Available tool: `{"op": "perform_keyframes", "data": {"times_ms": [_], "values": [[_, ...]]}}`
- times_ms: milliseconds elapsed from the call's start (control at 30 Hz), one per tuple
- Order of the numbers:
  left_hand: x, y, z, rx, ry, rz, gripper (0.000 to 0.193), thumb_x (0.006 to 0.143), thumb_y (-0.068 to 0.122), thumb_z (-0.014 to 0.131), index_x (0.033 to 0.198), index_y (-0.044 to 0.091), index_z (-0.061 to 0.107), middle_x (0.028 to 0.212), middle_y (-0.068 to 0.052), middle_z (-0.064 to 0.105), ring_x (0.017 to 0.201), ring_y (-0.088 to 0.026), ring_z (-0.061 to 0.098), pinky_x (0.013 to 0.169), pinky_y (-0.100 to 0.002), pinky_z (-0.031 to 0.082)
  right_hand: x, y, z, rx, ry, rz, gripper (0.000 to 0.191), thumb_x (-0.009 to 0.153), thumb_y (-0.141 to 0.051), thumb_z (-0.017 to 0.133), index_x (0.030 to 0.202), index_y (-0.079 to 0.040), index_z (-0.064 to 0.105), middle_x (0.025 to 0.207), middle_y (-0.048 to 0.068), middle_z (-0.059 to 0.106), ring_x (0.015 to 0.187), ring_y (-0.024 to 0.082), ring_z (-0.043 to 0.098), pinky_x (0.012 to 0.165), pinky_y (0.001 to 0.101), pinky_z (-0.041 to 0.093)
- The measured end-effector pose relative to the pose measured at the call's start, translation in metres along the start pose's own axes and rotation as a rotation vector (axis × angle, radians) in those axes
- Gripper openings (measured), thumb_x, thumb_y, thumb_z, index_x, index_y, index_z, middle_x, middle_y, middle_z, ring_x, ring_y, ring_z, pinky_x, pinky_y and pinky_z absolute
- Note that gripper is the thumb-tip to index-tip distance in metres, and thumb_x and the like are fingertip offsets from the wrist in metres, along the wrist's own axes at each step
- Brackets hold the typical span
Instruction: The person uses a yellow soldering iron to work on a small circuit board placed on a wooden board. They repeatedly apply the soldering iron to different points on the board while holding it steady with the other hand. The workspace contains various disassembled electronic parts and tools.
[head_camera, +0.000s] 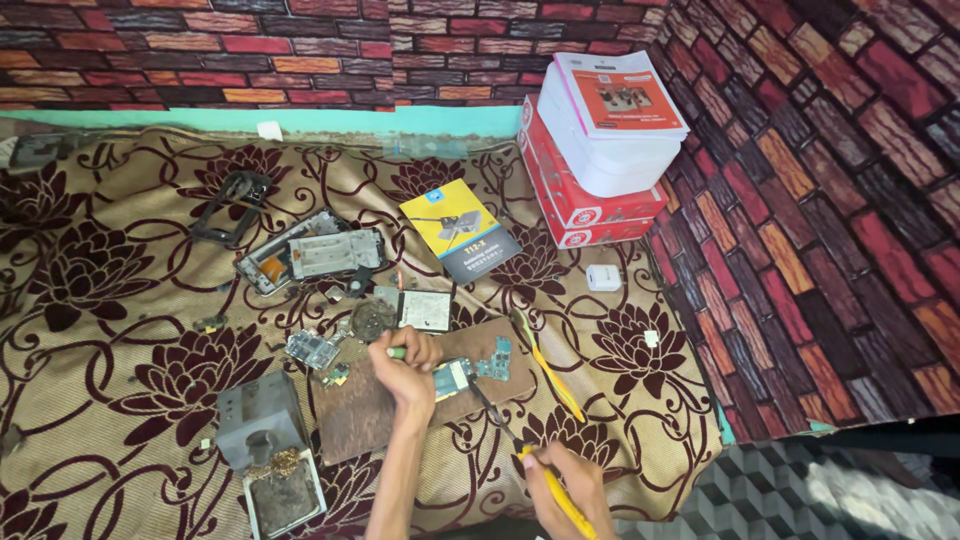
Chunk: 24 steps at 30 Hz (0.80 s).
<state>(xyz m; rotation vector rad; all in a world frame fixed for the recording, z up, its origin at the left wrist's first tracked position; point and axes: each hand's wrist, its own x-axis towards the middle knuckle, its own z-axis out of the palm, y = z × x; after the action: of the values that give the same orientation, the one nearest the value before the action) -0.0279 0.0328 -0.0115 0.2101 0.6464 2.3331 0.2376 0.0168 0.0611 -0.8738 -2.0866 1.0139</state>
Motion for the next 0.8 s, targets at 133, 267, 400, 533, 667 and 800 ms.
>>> {"op": "perform_keyframes", "data": {"times_ms": [133,267,400,533,667,800], "values": [[-0.001,-0.001,0.004,0.186,0.083,0.070,0.050,0.098,0.042,0.022,0.058,0.013,0.025,0.049,-0.002,0.020,0.048,-0.018,0.018,0.048,-0.038,0.022,0.004,-0.005,-0.001,0.002,-0.040,0.008,0.012,0.086,-0.007,0.070,0.081,0.002,0.064,0.066,0.016,0.075,0.050,0.017,0.075,0.046,0.0307,0.055],[-0.001,0.001,0.005,0.142,0.039,0.059,0.049,0.100,0.041,0.021,0.059,0.014,0.025,0.049,-0.002,0.021,0.049,-0.018,0.018,0.050,-0.038,0.022,0.008,-0.009,-0.001,-0.028,-0.033,-0.177,0.011,0.085,-0.003,0.071,0.082,0.002,0.062,0.074,0.015,0.073,0.055,0.022,0.074,0.050,0.0318,0.055],[-0.001,0.001,0.005,0.100,0.001,0.047,0.050,0.100,0.041,0.022,0.059,0.013,0.025,0.050,-0.001,0.021,0.049,-0.017,0.019,0.050,-0.037,0.022,0.008,-0.012,0.002,-0.136,-0.035,-0.414,0.012,0.082,0.000,0.074,0.082,0.001,0.062,0.072,0.014,0.067,0.060,0.025,0.071,0.055,0.0339,0.055],[0.000,0.001,0.005,0.084,-0.003,0.038,0.049,0.100,0.041,0.022,0.059,0.013,0.025,0.050,-0.002,0.021,0.049,-0.017,0.019,0.050,-0.038,0.023,0.002,-0.014,0.005,-0.197,-0.095,-0.435,0.012,0.081,0.002,0.076,0.080,0.000,0.064,0.068,0.013,0.064,0.057,0.027,0.068,0.052,0.0372,0.052],[-0.001,0.001,0.004,0.071,-0.004,0.023,0.049,0.100,0.041,0.022,0.060,0.013,0.025,0.050,-0.002,0.020,0.049,-0.017,0.019,0.051,-0.037,0.022,0.000,-0.007,0.010,-0.129,0.004,-0.336,0.010,0.083,-0.001,0.073,0.080,-0.001,0.063,0.066,0.012,0.067,0.054,0.023,0.072,0.050,0.0343,0.054],[-0.001,0.000,0.003,0.068,-0.007,0.020,0.050,0.100,0.041,0.022,0.060,0.012,0.025,0.051,-0.002,0.021,0.051,-0.017,0.020,0.052,-0.037,0.023,-0.003,0.009,0.010,-0.019,0.033,0.077,0.015,0.089,-0.009,0.066,0.077,-0.001,0.061,0.056,0.010,0.071,0.046,0.017,0.074,0.046,0.0321,0.056]]}}
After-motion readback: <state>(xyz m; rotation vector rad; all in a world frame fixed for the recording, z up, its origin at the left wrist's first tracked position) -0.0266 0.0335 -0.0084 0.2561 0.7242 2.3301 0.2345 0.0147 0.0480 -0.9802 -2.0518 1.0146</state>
